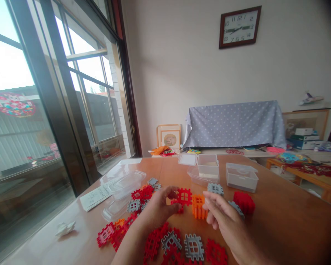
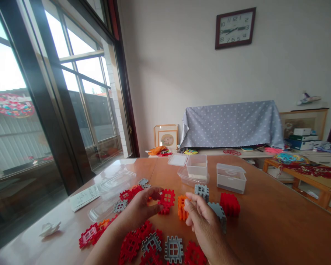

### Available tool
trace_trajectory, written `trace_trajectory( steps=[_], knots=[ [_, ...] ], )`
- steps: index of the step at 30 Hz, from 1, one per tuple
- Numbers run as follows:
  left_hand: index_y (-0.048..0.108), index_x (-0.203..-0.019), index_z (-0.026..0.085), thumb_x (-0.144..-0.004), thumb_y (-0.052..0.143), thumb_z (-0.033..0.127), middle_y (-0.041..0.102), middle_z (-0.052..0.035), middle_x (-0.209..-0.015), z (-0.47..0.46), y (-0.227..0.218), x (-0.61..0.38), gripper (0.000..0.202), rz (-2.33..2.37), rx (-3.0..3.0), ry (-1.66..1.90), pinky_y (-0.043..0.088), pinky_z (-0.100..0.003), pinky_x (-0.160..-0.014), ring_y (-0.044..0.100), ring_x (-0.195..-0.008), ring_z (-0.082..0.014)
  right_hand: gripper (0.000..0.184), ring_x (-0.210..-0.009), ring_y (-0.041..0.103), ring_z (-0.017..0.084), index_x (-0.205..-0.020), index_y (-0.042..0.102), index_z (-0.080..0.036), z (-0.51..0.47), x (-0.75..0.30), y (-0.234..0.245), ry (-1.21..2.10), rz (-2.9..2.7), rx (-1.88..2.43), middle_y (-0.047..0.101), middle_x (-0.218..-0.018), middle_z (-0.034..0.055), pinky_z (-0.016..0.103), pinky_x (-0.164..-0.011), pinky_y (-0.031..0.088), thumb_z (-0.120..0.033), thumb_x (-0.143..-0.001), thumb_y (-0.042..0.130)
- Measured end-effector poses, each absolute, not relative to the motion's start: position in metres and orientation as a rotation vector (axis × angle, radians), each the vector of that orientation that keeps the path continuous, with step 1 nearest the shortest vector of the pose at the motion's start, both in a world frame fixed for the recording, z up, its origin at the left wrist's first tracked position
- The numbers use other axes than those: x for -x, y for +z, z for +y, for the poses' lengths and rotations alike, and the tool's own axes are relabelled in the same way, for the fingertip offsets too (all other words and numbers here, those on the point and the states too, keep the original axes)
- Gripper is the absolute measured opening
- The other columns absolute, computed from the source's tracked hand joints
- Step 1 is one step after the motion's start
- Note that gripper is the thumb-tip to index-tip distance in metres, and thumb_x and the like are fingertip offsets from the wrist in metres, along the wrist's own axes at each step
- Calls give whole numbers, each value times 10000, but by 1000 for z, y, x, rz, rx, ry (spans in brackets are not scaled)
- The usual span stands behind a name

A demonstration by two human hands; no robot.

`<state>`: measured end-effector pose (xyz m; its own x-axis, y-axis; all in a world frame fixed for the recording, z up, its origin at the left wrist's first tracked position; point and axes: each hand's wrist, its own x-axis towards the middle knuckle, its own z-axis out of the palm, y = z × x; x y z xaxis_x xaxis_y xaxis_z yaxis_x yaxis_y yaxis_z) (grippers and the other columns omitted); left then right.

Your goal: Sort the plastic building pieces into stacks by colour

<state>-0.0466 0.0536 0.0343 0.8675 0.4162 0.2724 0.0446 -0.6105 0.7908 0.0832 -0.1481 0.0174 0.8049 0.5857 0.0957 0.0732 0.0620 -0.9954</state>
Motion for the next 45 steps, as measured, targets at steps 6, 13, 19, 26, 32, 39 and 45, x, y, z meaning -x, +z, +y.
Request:
trace_trajectory(
  steps=[6,13,19,26,32,39,45],
  knots=[
    [677,-1267,216,-771,704,275,727,-60,-1182,89,11,43,500,681,-2330,493,484,-314,-937,653,-1106,-245,655,-594,555,178,-1230,688,-169,-148,-85,14,420,-576,1496,605,-608,-10,280,-564,421,-671,-809,670],
    [748,-1130,336,-744,704,361,723,-22,-1108,88,-1,32,389,864,-2621,277,417,-434,-980,613,-1115,-306,653,-582,540,170,-1209,691,-161,-148,-86,19,416,-587,1493,572,-588,-26,274,-562,405,-664,-793,672],
    [770,-986,292,-723,723,346,726,-48,-1017,89,-5,30,273,831,-2668,211,393,-425,-920,598,-1066,-321,622,-579,534,166,-1177,697,-165,-149,-82,24,390,-601,1498,566,-603,-28,281,-578,411,-657,-798,662],
    [724,-835,254,-720,725,303,711,-47,-987,87,-6,28,125,802,-2682,220,376,-396,-883,592,-1021,-303,617,-590,526,171,-1166,697,-168,-152,-77,32,390,-583,1512,555,-616,-25,288,-586,409,-659,-795,650],
    [700,-815,237,-725,721,303,699,-46,-955,85,-5,28,114,792,-2682,220,379,-393,-887,606,-991,-293,527,-574,493,157,-1146,666,-184,-152,-84,27,418,-600,1506,529,-602,-44,265,-565,365,-601,-824,640],
    [739,-1070,256,-752,689,300,724,-51,-1017,84,0,29,324,816,-2650,221,379,-389,-927,618,-1025,-288,191,-601,472,127,-762,565,-218,-168,-92,34,512,-1049,1793,533,-666,-45,241,-558,308,-329,-913,529],
    [724,-1128,231,-763,605,204,744,-59,-1056,80,18,37,384,841,-2640,290,400,-355,-876,636,-1041,-275,88,-737,594,184,-781,621,-224,-186,-88,26,297,-1450,2229,681,-837,4,281,-646,315,-188,-727,681]
  ],
)
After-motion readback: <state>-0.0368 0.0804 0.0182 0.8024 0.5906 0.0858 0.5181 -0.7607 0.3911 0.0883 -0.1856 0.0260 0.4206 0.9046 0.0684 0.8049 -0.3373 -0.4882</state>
